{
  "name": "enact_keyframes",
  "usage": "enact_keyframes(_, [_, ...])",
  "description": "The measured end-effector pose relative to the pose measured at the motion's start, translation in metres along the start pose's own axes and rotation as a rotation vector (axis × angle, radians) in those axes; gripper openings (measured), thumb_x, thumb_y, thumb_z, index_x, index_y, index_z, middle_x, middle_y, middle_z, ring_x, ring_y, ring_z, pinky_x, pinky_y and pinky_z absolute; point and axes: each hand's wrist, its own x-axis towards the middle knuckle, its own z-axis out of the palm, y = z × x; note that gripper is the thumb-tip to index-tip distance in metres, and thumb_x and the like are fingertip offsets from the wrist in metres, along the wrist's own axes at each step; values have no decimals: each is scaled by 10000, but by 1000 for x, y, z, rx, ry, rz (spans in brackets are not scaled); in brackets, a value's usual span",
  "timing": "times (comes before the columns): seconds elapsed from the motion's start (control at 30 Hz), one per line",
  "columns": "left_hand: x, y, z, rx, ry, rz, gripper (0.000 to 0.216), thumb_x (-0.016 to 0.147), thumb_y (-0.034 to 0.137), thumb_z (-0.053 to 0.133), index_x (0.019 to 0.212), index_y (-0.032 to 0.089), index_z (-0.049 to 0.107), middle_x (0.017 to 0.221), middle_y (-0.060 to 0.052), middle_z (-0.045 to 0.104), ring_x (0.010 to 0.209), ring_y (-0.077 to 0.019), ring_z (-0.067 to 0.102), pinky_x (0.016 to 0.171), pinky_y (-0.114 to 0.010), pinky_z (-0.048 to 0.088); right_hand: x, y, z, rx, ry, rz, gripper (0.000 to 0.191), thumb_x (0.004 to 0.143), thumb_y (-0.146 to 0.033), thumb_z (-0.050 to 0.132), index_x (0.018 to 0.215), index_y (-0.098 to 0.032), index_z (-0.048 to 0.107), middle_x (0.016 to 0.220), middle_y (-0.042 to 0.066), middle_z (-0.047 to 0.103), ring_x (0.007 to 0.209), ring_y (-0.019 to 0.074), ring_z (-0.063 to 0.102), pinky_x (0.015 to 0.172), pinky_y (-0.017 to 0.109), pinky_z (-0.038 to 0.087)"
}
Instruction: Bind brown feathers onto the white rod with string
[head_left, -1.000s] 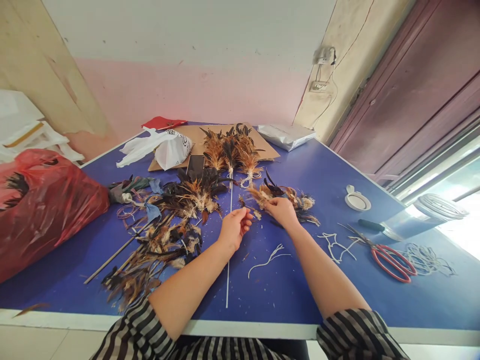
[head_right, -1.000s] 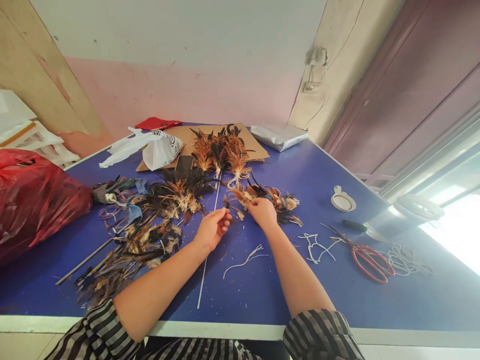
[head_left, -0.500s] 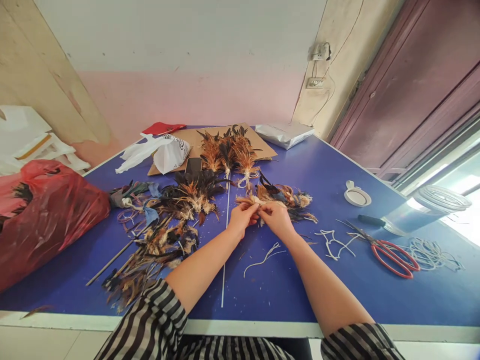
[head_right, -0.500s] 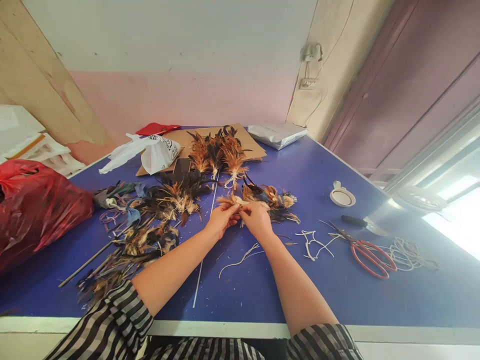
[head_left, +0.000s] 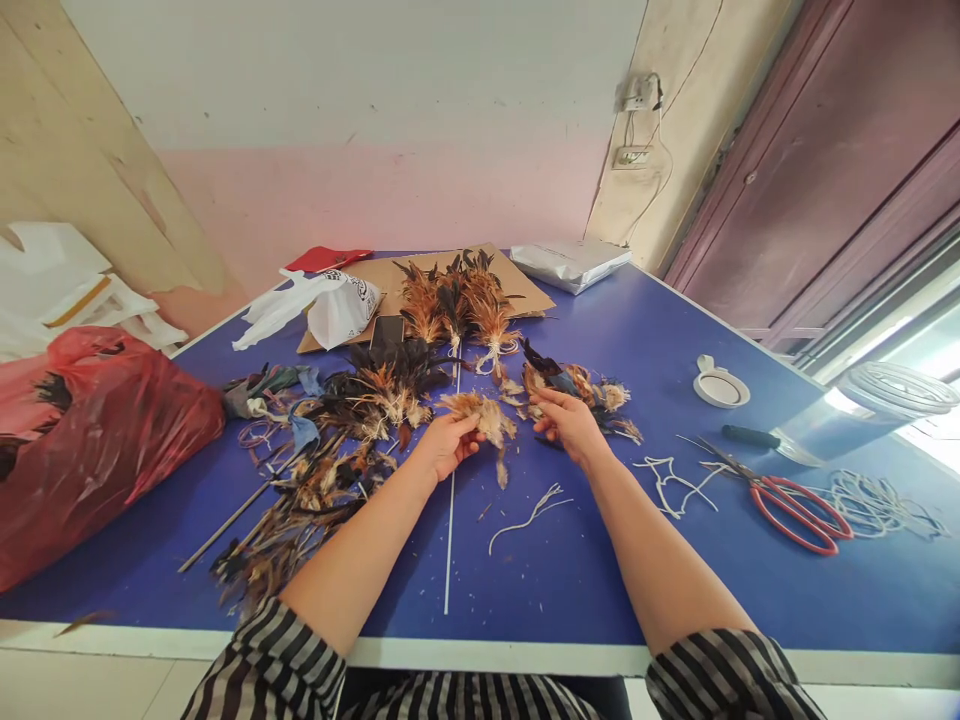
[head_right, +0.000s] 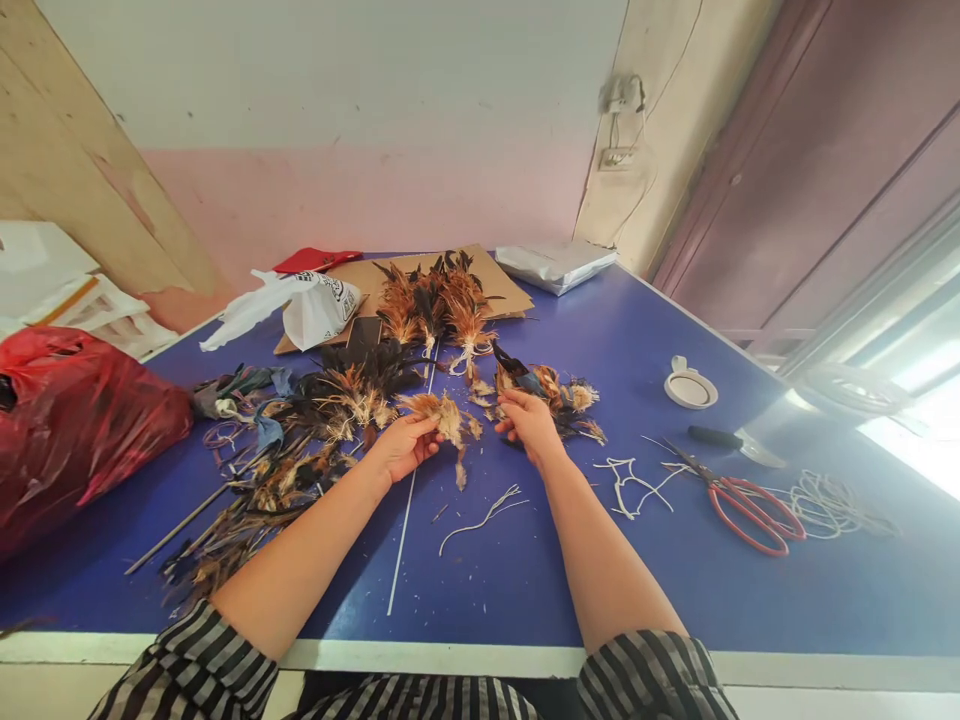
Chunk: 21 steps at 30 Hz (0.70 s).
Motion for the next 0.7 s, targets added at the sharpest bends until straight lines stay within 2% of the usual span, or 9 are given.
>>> enact_keyframes(0.07, [-2, -3, -4, 9, -18, 6, 153, 629, 163, 683, 729, 119, 576, 620, -6, 580, 525, -82, 559, 425, -158, 410, -8, -6, 2, -120, 21, -59, 324, 659, -339, 595, 909, -134, 613, 692, 47, 638, 366, 56, 444, 323, 174, 268])
enact_keyframes(0.13, [-2, -7, -6, 27, -46, 40, 187, 621, 196, 696, 754, 115, 592, 654, -20, 594, 549, -83, 562, 446, -160, 412, -19, -12, 6, -239, -32, -84, 269, 675, -388, 585, 737, -130, 628, 461, -16, 530, 326, 44, 362, 332, 175, 241])
enact_keyframes(0.17, [-2, -8, -5, 42, -61, 65, 210, 620, 220, 698, 773, 113, 601, 669, -27, 599, 557, -82, 559, 456, -161, 411, -24, -14, 8, -278, -92, -85, 280, 678, -408, 584, 680, -131, 620, 414, -32, 485, 328, 45, 352, 342, 177, 243])
enact_keyframes(0.23, [-3, -11, -4, 83, -84, 126, 257, 623, 268, 693, 811, 110, 616, 690, -36, 608, 566, -82, 550, 471, -167, 405, -34, -18, 15, -315, -209, -67, 301, 671, -433, 591, 658, -133, 613, 407, -44, 460, 352, 48, 366, 363, 179, 254])
enact_keyframes(0.3, [-5, -13, -2, 140, -87, 190, 287, 625, 306, 682, 828, 112, 626, 706, -40, 615, 568, -87, 541, 480, -179, 397, -39, -19, 22, -318, -264, -29, 309, 653, -440, 610, 724, -139, 622, 441, -50, 477, 379, 53, 388, 381, 182, 271])
enact_keyframes(0.4, [-8, -14, 1, 230, -87, 263, 274, 626, 318, 663, 811, 119, 633, 714, -37, 617, 572, -98, 527, 495, -201, 395, -42, -15, 32, -309, -304, 32, 332, 628, -442, 633, 776, -144, 620, 451, -61, 474, 386, 50, 381, 391, 185, 273])
enact_keyframes(0.5, [-10, -14, 2, 298, -122, 317, 195, 650, 287, 624, 745, 118, 624, 621, -12, 575, 534, -88, 486, 502, -206, 384, -41, -10, 37, -277, -347, 75, 298, 626, -424, 638, 721, -144, 606, 418, -74, 431, 366, 37, 336, 378, 180, 237])
enact_keyframes(0.57, [-10, -15, 3, 312, -135, 339, 153, 660, 264, 599, 706, 119, 612, 578, 2, 541, 505, -76, 454, 494, -201, 365, -39, -6, 37, -227, -354, 102, 264, 638, -400, 632, 697, -147, 584, 407, -78, 421, 355, 33, 326, 369, 175, 231])
enact_keyframes(0.7, [-10, -16, 2, 273, -118, 337, 148, 653, 245, 592, 743, 129, 609, 626, -3, 543, 545, -84, 462, 499, -198, 360, -35, 0, 34, -103, -372, 151, 239, 642, -360, 635, 711, -149, 549, 431, -64, 472, 356, 38, 366, 359, 166, 271])
